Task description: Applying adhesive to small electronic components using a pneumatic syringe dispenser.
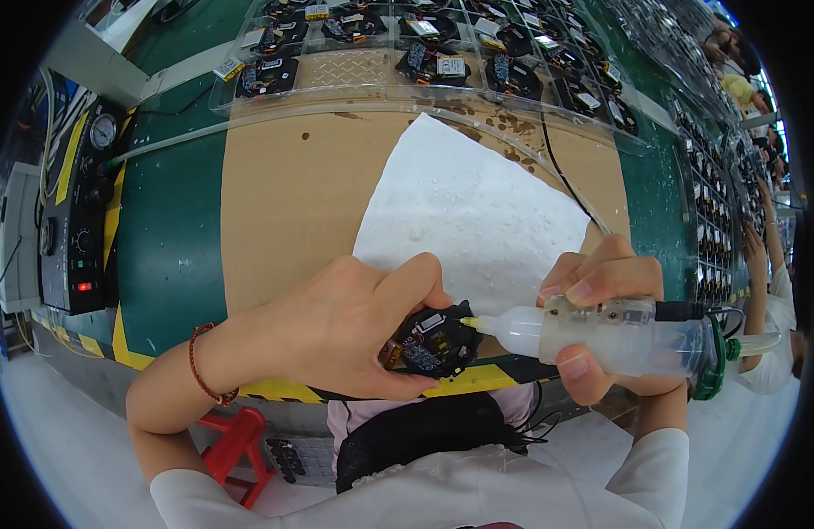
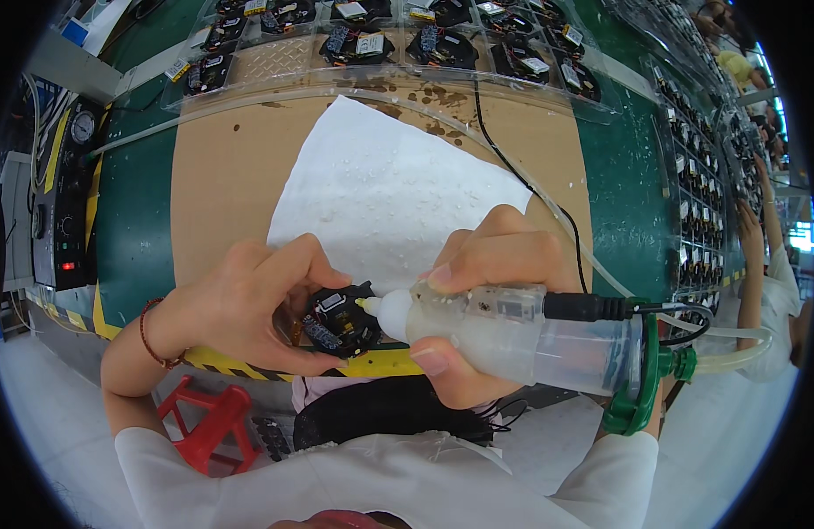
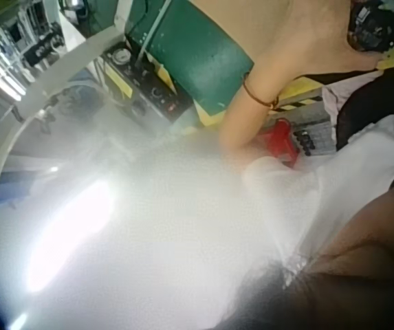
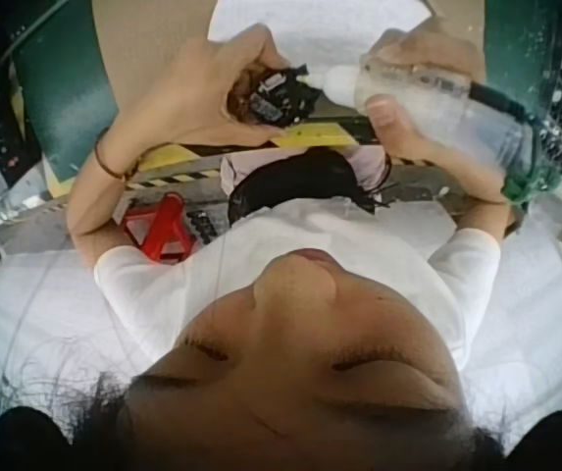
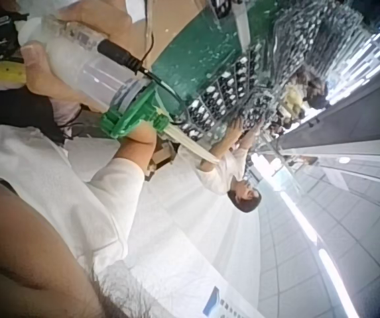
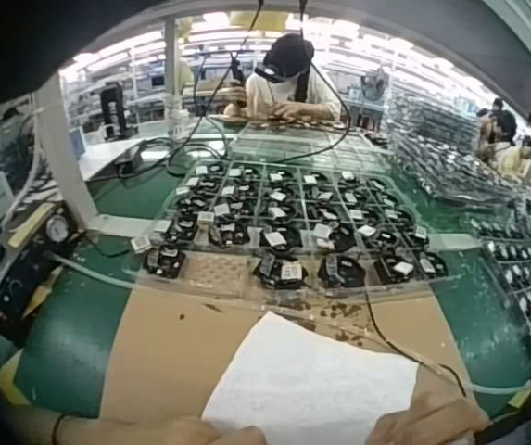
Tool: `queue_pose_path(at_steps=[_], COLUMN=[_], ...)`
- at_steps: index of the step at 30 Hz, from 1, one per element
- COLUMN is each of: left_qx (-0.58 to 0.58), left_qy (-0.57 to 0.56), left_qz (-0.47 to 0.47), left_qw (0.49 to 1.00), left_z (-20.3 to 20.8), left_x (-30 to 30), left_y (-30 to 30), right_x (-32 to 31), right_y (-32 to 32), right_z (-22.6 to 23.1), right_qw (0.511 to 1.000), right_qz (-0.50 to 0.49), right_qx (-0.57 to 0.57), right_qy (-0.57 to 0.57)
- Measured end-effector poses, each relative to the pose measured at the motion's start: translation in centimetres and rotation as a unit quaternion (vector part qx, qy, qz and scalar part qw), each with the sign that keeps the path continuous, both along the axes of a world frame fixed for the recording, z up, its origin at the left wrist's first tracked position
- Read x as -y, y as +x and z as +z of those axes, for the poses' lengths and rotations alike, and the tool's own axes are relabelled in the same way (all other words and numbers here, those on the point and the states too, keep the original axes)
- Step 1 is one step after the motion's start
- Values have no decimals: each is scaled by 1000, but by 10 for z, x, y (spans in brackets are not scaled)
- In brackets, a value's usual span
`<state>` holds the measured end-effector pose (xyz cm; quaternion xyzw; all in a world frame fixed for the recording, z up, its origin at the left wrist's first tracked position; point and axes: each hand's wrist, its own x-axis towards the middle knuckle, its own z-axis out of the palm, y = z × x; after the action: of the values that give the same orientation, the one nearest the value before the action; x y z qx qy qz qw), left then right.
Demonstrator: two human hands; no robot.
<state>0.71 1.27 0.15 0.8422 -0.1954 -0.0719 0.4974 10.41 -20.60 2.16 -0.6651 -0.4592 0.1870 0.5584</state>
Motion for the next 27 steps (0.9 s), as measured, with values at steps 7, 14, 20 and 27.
queue_pose_path(at_steps=[7, 14, 20, 27], left_qx=[-19, -3, -6, -14], left_qy=[8, 12, 3, 12], left_qz=[-15, -14, -9, -14], left_qw=[1000, 1000, 1000, 1000], left_z=[1, -1, 0, 2], left_x=[-1, 0, 0, 0], left_y=[-1, -1, -1, -1], right_x=[0, 0, -2, -2], right_y=[-1, 1, 0, 1], right_z=[0, 1, -1, 0], right_qw=[1000, 1000, 1000, 999], right_qz=[-1, 3, 2, 17], right_qx=[-15, 4, 8, 28], right_qy=[0, -8, 15, 15])
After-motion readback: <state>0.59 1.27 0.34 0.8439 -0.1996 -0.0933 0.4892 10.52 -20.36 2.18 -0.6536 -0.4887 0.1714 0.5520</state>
